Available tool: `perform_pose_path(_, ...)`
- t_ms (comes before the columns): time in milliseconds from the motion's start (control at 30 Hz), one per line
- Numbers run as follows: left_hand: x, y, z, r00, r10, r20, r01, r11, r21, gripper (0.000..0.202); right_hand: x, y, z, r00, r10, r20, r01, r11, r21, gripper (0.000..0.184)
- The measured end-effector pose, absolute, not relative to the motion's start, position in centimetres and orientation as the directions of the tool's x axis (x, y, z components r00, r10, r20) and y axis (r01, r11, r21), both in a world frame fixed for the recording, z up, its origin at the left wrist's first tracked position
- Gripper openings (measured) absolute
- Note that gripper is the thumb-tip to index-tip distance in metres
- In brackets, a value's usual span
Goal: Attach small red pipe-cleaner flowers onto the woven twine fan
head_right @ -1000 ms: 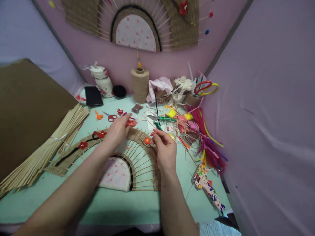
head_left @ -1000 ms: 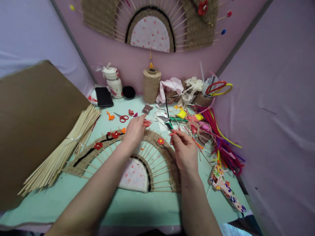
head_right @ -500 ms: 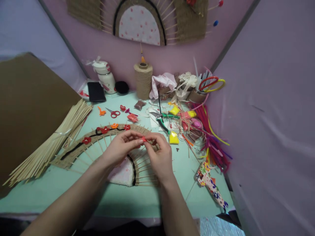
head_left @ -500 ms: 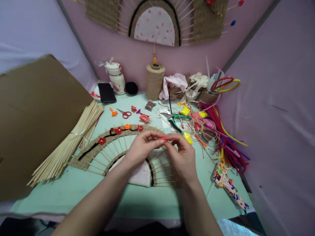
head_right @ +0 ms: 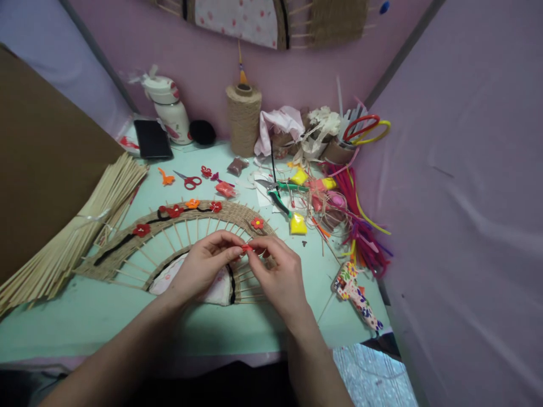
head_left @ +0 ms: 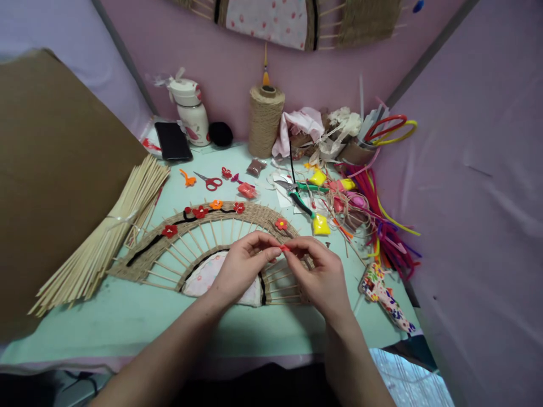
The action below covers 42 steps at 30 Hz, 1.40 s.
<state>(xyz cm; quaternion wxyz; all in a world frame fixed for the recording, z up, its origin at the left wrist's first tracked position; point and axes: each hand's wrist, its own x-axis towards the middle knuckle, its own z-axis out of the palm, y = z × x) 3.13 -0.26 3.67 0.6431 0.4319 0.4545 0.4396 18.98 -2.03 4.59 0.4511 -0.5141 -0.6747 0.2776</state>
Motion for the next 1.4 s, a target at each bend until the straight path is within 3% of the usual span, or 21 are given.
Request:
perform_pose_path(233,3.8,-0.3,3.5,0.222,0.95,-0.22,-0.224,0.269,0.937,0.025,19.9,-2.8,4.6,-0.102,0.943,0.317,0.48,0.326,-0.814,0.009)
perform_pose_path(433,4.3,-0.3,3.4,0.247,0.933,-0.262,-0.105,0.295,0.95,0.017,20.3,-3.2,4.3,-0.118,0.947,0.299,0.56,0.312,-0.768,0.012)
perform_pose_path(600,4.5,-0.6,3.0,0.267,0.94,-0.212,-0.046,0.233,0.971,0.016,20.4,-3.2,3.9,-0.082,0.948,0.308,0.575,0.298,-0.762,0.013)
perform_pose_path(667,4.4,-0.9,2.9,0.296,0.945,-0.141,0.012,0.144,0.99,0.016,20.5,-3.3,3.9,-0.061,0.957,0.284,0.561,0.268,-0.783,0.011)
perform_pose_path(767,4.2,-1.4,2.8,0.328,0.943,0.057,0.237,-0.141,0.961,0.012,20.6,-3.5,4.2,-0.047,0.972,0.23,0.544,0.218,-0.81,0.01)
perform_pose_path(867,4.2,-2.0,2.4,0.382,0.879,0.286,0.414,-0.44,0.797,0.011,20.8,-4.0,4.5,-0.047,0.984,0.172,0.534,0.17,-0.828,0.008)
perform_pose_path(967,4.3,-2.7,1.8,0.394,0.825,0.405,0.479,-0.56,0.676,0.012,20.9,-4.7,4.3,-0.061,0.989,0.134,0.524,0.146,-0.839,0.008)
perform_pose_path(1067,4.3,-3.6,1.5,0.388,0.845,0.367,0.479,-0.525,0.703,0.011,20.6,-5.4,3.7,-0.092,0.989,0.112,0.52,0.144,-0.842,0.007)
perform_pose_path(1267,2.0,-5.3,2.7,0.445,0.895,0.026,0.39,-0.22,0.894,0.009,19.7,-5.9,2.9,-0.06,0.991,0.12,0.53,0.133,-0.838,0.007)
perform_pose_path(1333,0.3,-5.4,3.0,0.408,0.913,-0.017,0.439,-0.18,0.88,0.009,19.7,-5.7,2.8,0.027,0.993,0.111,0.482,0.084,-0.872,0.005)
perform_pose_path(1400,-1.5,-5.2,2.9,0.284,0.959,-0.002,0.569,-0.167,0.805,0.011,19.9,-5.4,2.8,0.074,0.995,0.065,0.395,0.031,-0.918,0.016)
